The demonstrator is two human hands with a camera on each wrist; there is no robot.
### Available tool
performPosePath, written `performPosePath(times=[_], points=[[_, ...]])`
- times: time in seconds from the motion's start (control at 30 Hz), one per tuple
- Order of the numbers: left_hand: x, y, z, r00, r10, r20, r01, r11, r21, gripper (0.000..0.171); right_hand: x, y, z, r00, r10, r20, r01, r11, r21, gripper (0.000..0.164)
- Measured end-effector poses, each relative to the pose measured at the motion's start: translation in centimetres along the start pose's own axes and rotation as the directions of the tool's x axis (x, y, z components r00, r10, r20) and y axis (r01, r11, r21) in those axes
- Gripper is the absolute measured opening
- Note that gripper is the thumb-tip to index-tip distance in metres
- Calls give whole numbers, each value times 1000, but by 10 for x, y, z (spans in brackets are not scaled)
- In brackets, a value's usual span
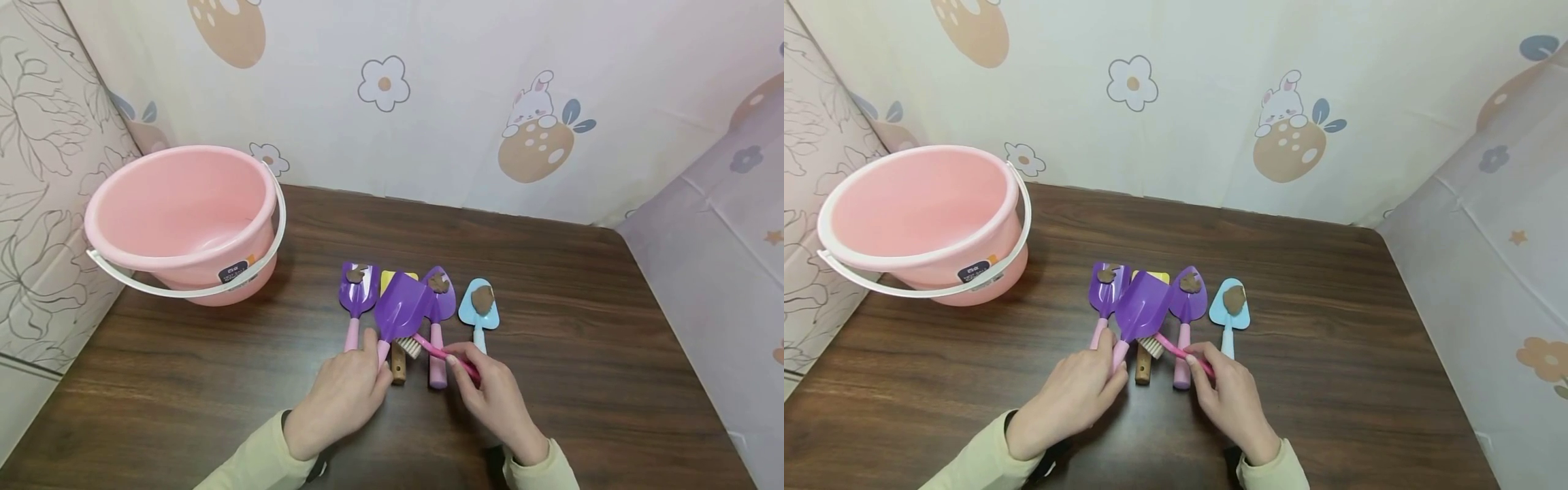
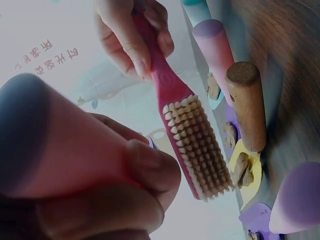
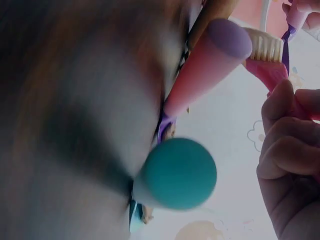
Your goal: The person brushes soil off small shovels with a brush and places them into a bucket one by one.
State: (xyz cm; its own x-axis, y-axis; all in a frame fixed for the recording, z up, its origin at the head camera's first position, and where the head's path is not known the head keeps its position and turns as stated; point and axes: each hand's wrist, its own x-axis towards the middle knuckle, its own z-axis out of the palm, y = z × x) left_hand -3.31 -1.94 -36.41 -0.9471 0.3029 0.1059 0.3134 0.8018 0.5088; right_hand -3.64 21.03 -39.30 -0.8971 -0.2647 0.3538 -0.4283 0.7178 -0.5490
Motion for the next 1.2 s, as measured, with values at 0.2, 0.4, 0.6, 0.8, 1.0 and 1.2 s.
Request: performPosePath(times=[0.2, 0.4, 0.6, 0.8, 1.0, 1.2], points=[[0, 0, -1, 1000, 4, 9, -4, 1000, -3, 23, 2, -1, 3, 994, 76, 79, -85, 988, 128, 13], [-1, 0, -2, 1000, 11, 8, -11, 1000, -6, 24, 4, -1, 3, 980, 131, 149, -162, 962, 220, 12], [-2, -1, -1, 1000, 21, -10, -21, 1000, 3, 23, 4, 1, 4, 963, 165, 214, -225, 927, 299, 14], [-3, -1, -1, 1000, 15, -2, -15, 1000, 6, 22, 4, 5, 4, 953, 190, 236, -262, 907, 329, 16], [-3, -2, -1, 999, 6, 42, -6, 1000, -1, 21, 7, 8, 0, 951, 237, 197, -291, 901, 322, 16], [-5, -2, -1, 999, 17, 51, -16, 1000, -11, 20, 9, 12, -5, 944, 294, 147, -326, 895, 304, 16]])
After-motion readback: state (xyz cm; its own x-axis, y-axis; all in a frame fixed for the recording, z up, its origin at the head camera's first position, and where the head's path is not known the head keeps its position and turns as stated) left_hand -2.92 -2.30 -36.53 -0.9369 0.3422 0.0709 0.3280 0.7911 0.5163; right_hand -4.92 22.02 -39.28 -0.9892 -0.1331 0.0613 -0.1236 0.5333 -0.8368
